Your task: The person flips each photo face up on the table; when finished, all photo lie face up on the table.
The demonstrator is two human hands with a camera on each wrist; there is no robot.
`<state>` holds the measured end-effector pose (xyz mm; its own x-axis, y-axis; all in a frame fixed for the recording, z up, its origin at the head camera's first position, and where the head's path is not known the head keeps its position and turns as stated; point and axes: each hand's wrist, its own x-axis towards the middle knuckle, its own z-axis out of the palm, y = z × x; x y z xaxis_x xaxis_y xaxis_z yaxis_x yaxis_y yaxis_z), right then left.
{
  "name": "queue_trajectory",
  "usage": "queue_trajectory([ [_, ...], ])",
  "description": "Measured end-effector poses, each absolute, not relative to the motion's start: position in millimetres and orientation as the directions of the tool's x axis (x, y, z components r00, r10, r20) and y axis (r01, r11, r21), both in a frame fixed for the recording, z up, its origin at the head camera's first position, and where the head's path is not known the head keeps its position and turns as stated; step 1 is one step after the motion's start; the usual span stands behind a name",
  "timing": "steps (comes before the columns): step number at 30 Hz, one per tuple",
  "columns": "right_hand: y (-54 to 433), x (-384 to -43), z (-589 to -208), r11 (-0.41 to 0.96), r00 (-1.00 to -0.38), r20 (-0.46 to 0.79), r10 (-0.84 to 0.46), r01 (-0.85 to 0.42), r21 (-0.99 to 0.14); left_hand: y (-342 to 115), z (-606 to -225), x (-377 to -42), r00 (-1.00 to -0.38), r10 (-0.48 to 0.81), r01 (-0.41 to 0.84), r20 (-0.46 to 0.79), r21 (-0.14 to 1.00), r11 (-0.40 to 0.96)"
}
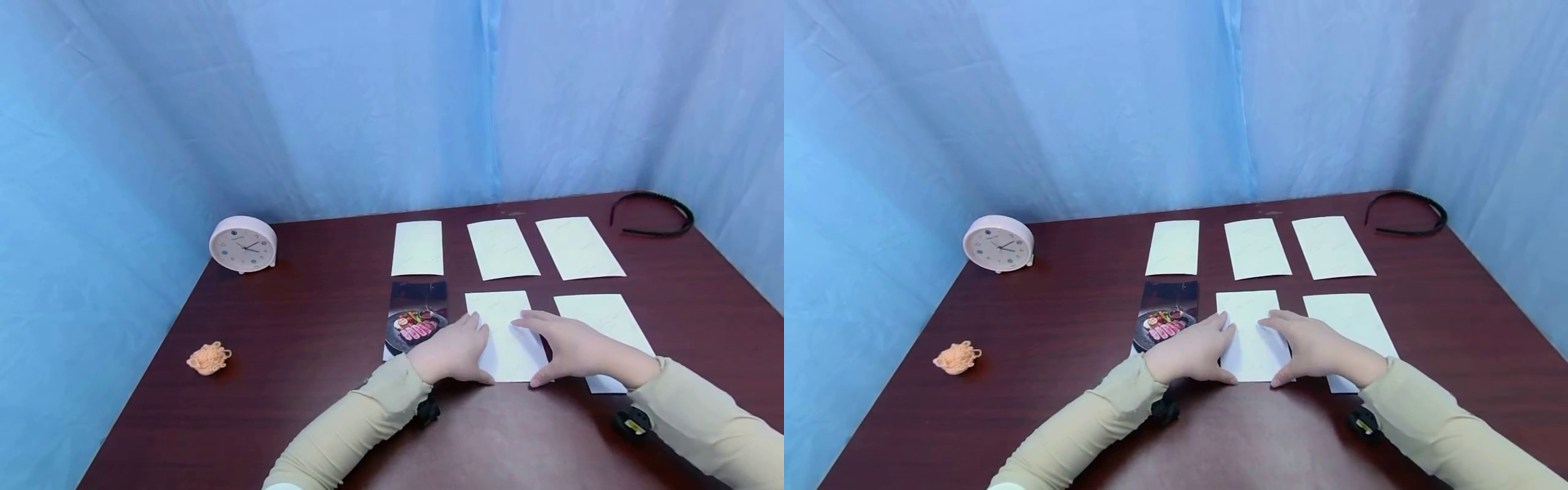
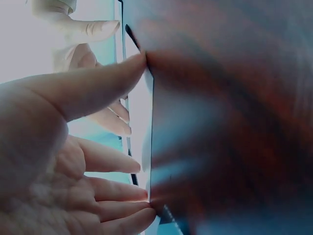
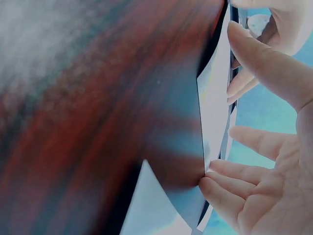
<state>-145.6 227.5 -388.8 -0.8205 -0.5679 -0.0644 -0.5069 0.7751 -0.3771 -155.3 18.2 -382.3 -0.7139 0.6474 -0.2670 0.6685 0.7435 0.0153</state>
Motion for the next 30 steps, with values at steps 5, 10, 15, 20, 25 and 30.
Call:
queue_trajectory([
  [5, 226, -144, -392, 0.777, -0.818, -0.064, -0.572, -0.515, -0.363, 18, -380, -155, -0.705, 0.653, 0.681, -0.277, -0.009, 0.732],
  [10, 224, -143, -391, 0.784, -0.823, -0.061, -0.564, -0.511, -0.353, 17, -383, -156, -0.707, 0.659, 0.684, -0.257, -0.01, 0.729],
  [15, 221, -141, -391, 0.796, -0.836, -0.05, -0.546, -0.5, -0.341, 14, -384, -156, -0.703, 0.671, 0.689, -0.235, 0.009, 0.725],
  [20, 217, -139, -392, 0.805, -0.845, -0.046, -0.532, -0.489, -0.338, 13, -387, -158, -0.7, 0.673, 0.686, -0.241, 0.039, 0.727],
  [25, 216, -140, -392, 0.807, -0.852, -0.033, -0.522, -0.482, -0.341, 13, -387, -159, -0.693, 0.686, 0.699, -0.223, 0.026, 0.715],
  [30, 215, -141, -392, 0.812, -0.864, -0.027, -0.502, -0.461, -0.357, 12, -386, -159, -0.689, 0.692, 0.702, -0.216, 0.039, 0.711],
])
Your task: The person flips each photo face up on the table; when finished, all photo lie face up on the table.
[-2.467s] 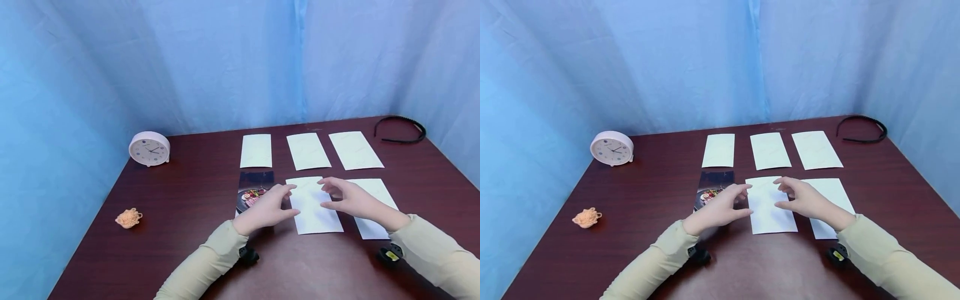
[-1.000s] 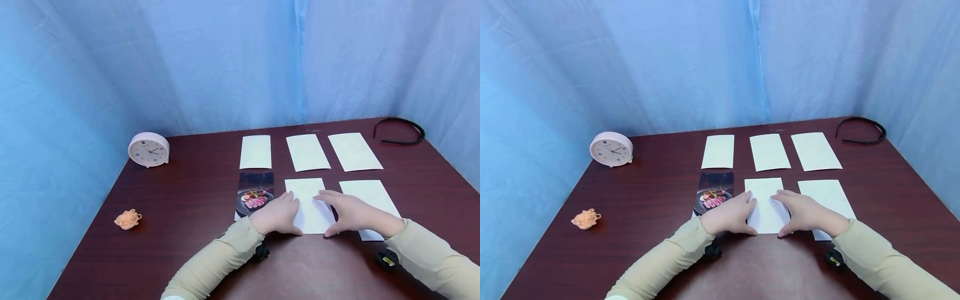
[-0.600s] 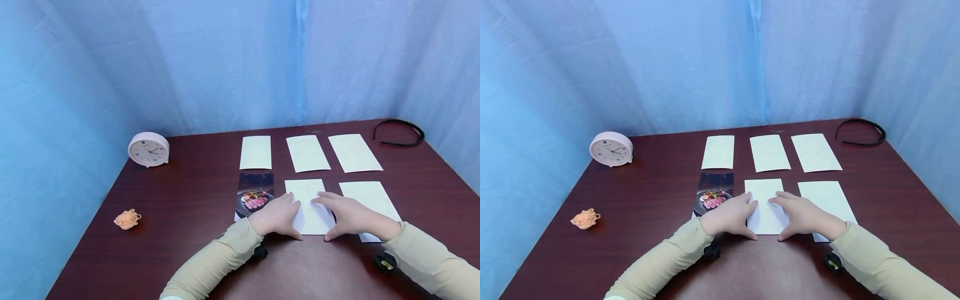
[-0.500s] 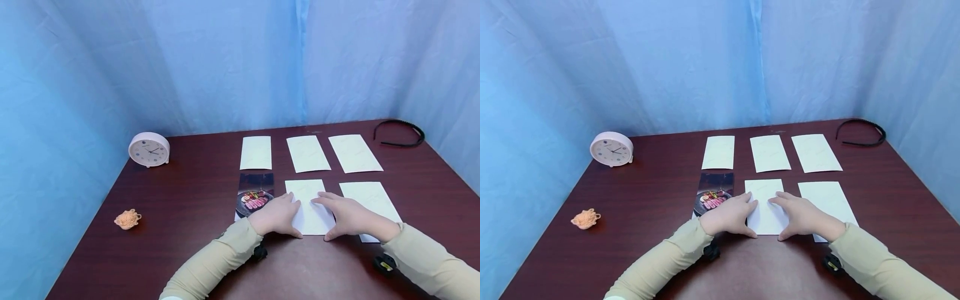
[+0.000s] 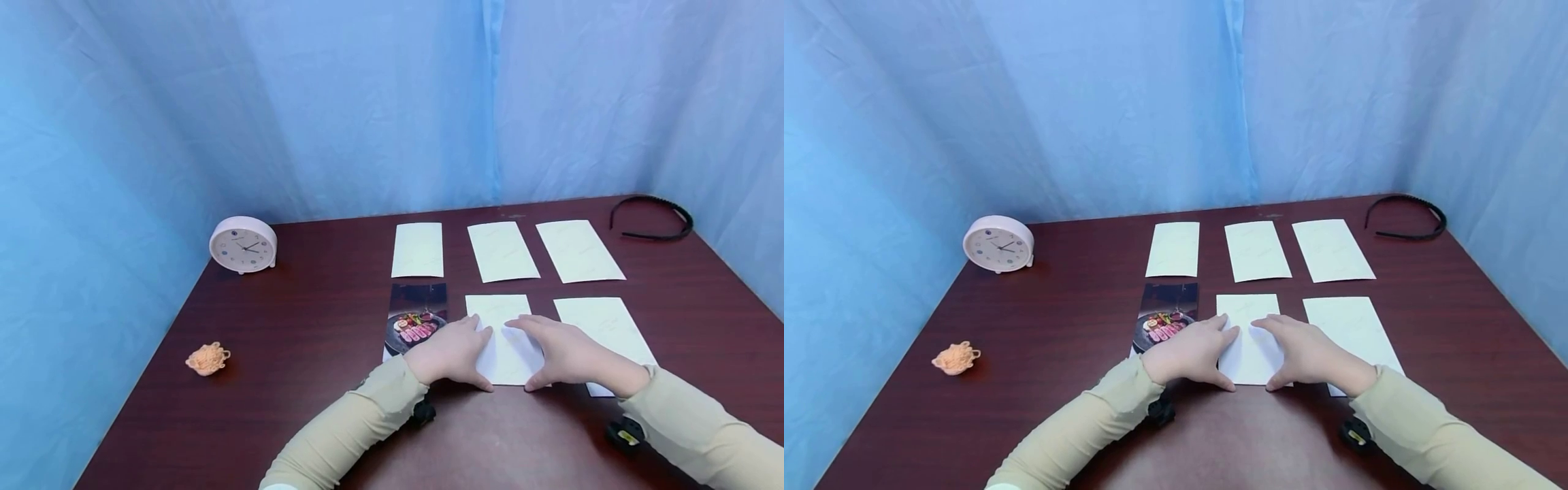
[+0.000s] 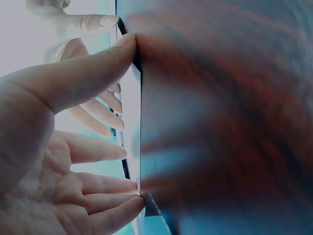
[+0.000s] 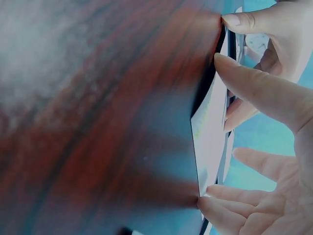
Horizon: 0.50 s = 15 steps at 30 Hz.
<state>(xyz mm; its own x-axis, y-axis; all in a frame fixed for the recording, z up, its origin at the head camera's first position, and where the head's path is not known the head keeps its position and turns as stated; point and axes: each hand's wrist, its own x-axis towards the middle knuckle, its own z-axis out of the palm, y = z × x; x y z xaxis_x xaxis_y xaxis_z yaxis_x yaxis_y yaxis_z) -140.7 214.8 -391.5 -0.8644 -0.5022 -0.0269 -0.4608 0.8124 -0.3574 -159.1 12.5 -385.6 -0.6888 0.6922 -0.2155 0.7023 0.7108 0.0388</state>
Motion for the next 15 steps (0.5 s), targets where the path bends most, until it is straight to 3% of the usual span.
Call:
queue_trajectory([
  [15, 208.0, -133.9, -392.1, 0.812, -0.888, 0.032, -0.459, -0.434, -0.391, 12.9, -387.5, -161.9, -0.687, 0.691, 0.693, -0.224, 0.087, 0.716],
])
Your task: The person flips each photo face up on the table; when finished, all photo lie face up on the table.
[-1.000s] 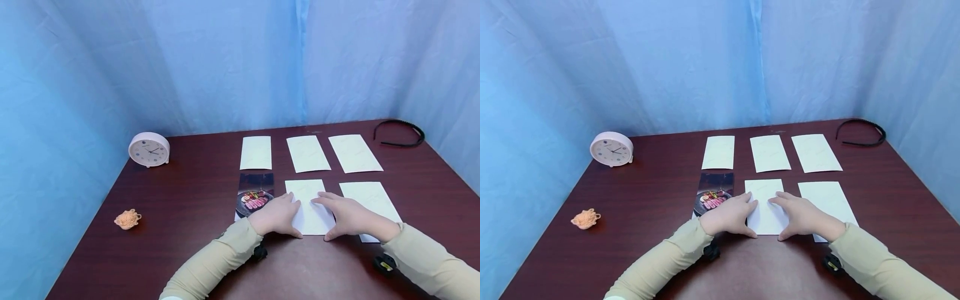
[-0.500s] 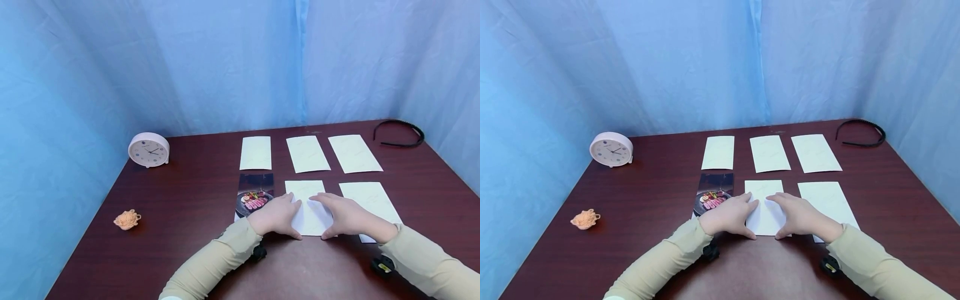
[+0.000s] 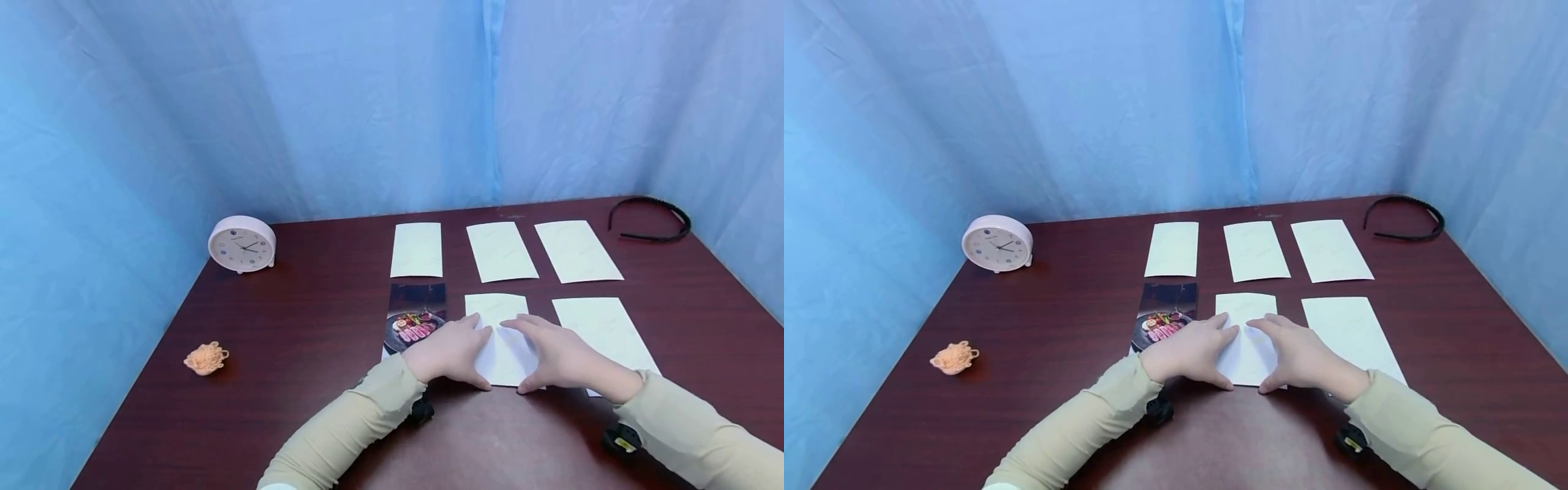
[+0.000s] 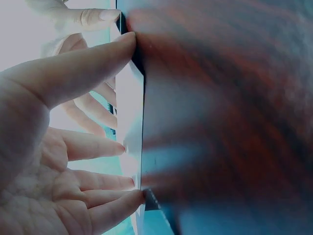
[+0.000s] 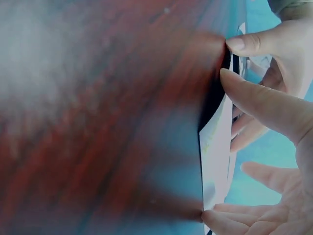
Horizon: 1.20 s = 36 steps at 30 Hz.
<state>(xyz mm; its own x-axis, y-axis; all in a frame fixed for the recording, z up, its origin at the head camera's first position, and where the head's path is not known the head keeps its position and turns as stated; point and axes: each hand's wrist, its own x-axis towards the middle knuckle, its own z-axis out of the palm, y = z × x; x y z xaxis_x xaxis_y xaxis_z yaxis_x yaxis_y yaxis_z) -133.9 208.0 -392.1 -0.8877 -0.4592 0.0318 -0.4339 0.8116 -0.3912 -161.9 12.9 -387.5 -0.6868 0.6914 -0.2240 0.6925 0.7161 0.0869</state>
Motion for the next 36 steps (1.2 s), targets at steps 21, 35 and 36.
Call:
queue_trajectory([
  [21, 225, -135, -387, 0.672, -0.738, 0.061, -0.672, -0.643, -0.367, 0, -377, -165, -0.471, 0.861, 0.864, -0.194, 0.097, 0.495],
  [35, 228, -141, -386, 0.584, -0.787, 0.278, -0.55, -0.601, -0.545, -20, -382, -172, -0.546, 0.838, 0.771, -0.004, 0.388, 0.505],
  [36, 227, -142, -386, 0.589, -0.802, 0.286, -0.524, -0.584, -0.559, -21, -382, -172, -0.563, 0.827, 0.76, 0.016, 0.405, 0.509],
])
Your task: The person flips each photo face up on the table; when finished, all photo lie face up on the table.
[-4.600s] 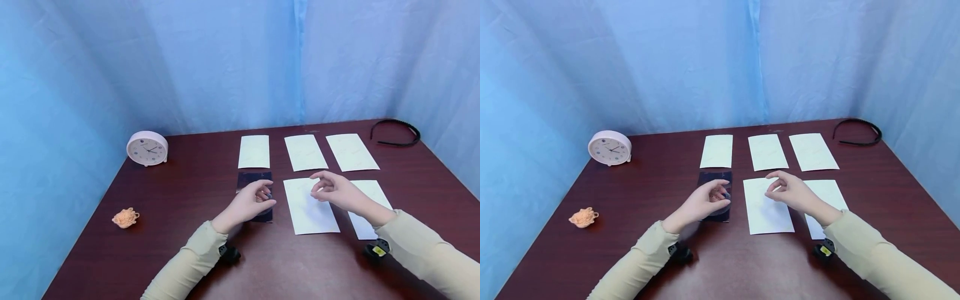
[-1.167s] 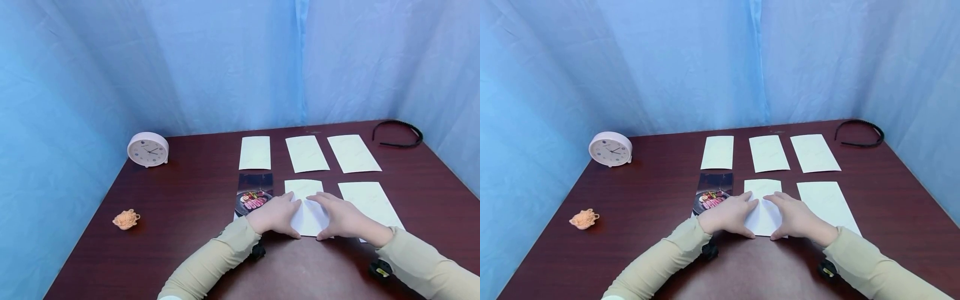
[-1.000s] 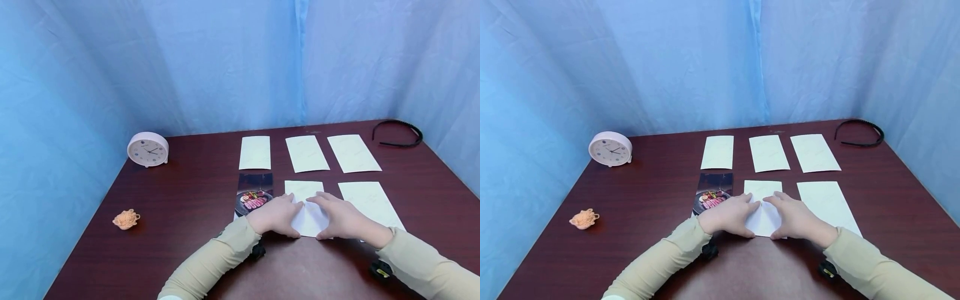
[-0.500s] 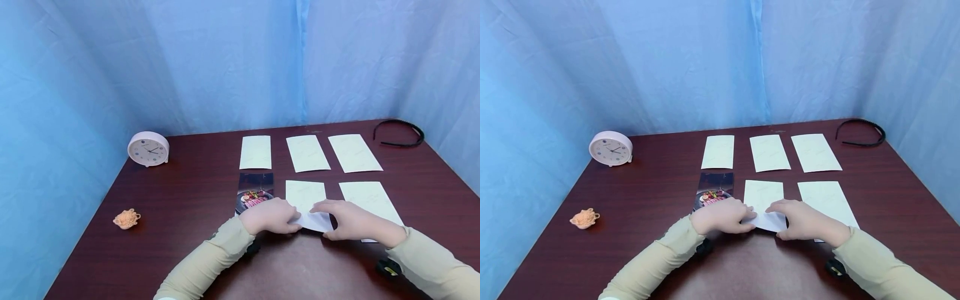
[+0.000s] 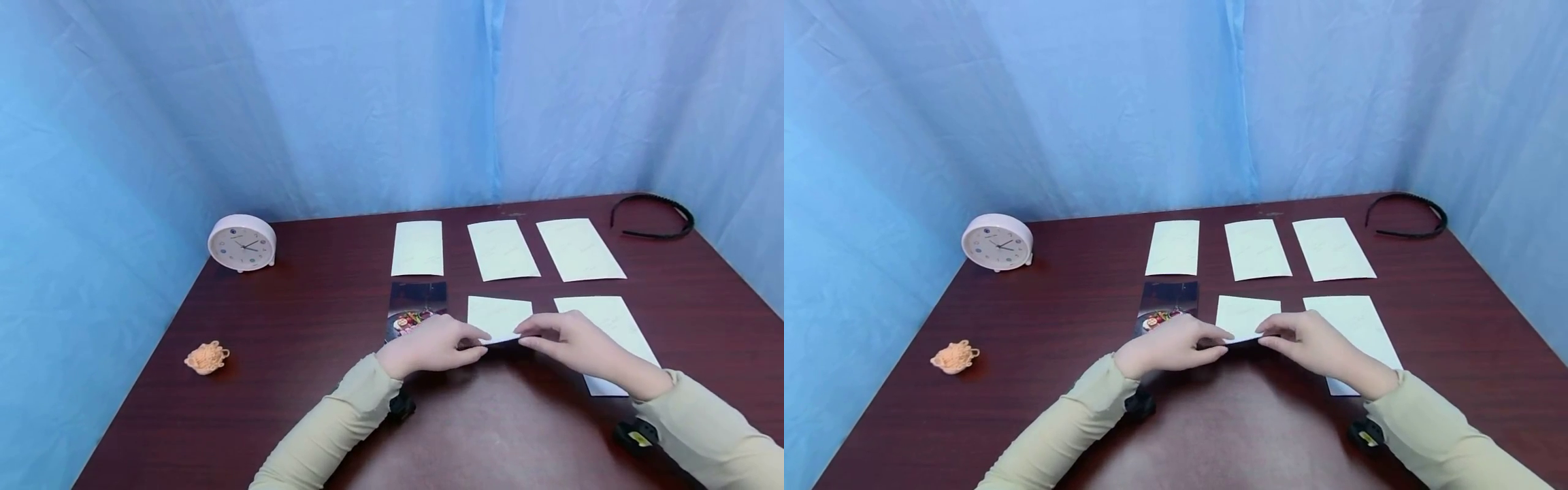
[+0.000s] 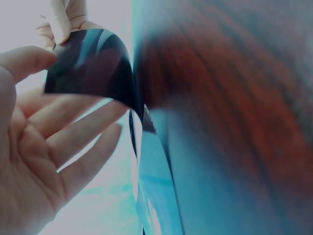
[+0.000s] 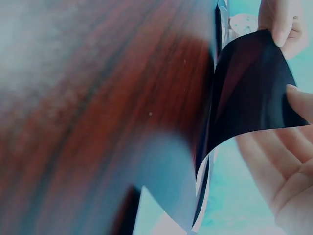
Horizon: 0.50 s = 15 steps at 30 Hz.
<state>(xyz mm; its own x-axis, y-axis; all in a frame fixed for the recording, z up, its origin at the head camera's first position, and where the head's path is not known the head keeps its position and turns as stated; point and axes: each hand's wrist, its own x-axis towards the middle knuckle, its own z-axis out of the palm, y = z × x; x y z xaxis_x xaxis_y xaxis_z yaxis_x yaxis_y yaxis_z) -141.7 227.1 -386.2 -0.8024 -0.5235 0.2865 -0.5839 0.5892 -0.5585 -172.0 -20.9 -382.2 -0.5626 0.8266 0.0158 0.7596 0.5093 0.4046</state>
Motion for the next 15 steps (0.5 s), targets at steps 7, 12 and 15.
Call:
queue_trajectory([
  [7, 223.9, -143.3, -378.4, 0.607, -0.906, 0.31, -0.288, -0.423, -0.673, -23.0, -381.5, -172.1, -0.731, 0.658, 0.616, 0.178, 0.588, 0.524],
  [12, 223.8, -144.7, -375.9, 0.566, -0.934, 0.324, -0.153, -0.351, -0.746, -22.2, -382.2, -172.4, -0.814, 0.511, 0.52, 0.277, 0.739, 0.428],
  [15, 225.1, -147.1, -376.4, 0.55, -0.94, 0.327, -0.096, -0.324, -0.77, -20.9, -379.5, -172.9, -0.845, 0.436, 0.488, 0.31, 0.781, 0.39],
])
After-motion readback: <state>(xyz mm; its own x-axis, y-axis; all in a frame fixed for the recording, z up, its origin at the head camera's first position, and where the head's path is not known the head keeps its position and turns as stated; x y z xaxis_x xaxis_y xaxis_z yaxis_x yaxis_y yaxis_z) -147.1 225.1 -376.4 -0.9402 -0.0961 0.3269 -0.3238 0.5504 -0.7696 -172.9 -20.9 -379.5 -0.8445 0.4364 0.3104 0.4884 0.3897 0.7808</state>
